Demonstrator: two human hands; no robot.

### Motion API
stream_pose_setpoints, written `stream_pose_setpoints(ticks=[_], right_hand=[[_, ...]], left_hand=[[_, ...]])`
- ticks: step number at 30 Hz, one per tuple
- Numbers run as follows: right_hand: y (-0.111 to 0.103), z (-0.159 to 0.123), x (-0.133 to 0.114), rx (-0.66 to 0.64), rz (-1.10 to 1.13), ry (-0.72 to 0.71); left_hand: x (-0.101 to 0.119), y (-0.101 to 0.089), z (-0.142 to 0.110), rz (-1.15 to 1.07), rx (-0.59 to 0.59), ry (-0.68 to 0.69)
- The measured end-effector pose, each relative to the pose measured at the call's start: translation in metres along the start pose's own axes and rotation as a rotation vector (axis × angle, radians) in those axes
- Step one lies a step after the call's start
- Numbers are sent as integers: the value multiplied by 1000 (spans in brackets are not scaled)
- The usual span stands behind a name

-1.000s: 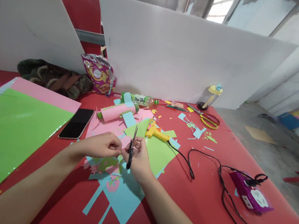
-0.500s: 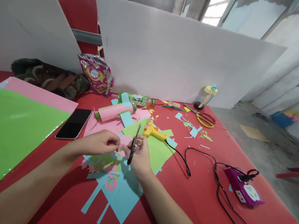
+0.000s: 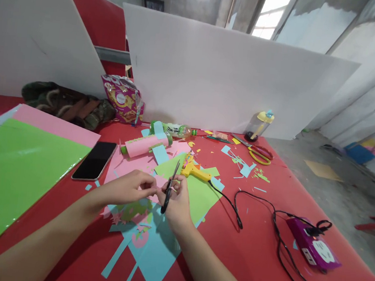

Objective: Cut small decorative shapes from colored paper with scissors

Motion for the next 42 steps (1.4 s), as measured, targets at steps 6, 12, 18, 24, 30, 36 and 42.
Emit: stream_pose_setpoints(ticks=[6,12,18,24,30,36,42], right_hand=[[-1,0,0,13,14,24],[-1,0,0,-1,11,41],[-1,-1,-3,21,-28,52],[3,-2,1,-82,-14,110],[12,-10,1,-313,-14,199],[16,-14,-1,-493,12,222],[17,-14,-2,-512,47,249]], left_hand=[[-3,0,0,-19,19,-10],[-3,0,1,-50,11,-5],[-4,-7,0,-87,25,-18],[-7,-29,-6,-245,164,-58],[-10,-41,-11,-369,299,-93],[-8,-41,-10,-370,259,-129],[-9,-35,-5,-360,203,-110]])
Point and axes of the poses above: each hand's wrist, its own z-axis towards the middle knuckle, its own y-axis out of the palm, x = y × z, the point moved 4 cm from there along z, towards the middle knuckle, and after that the axes turned 5 degrees about -y, right-handed, at the moved point
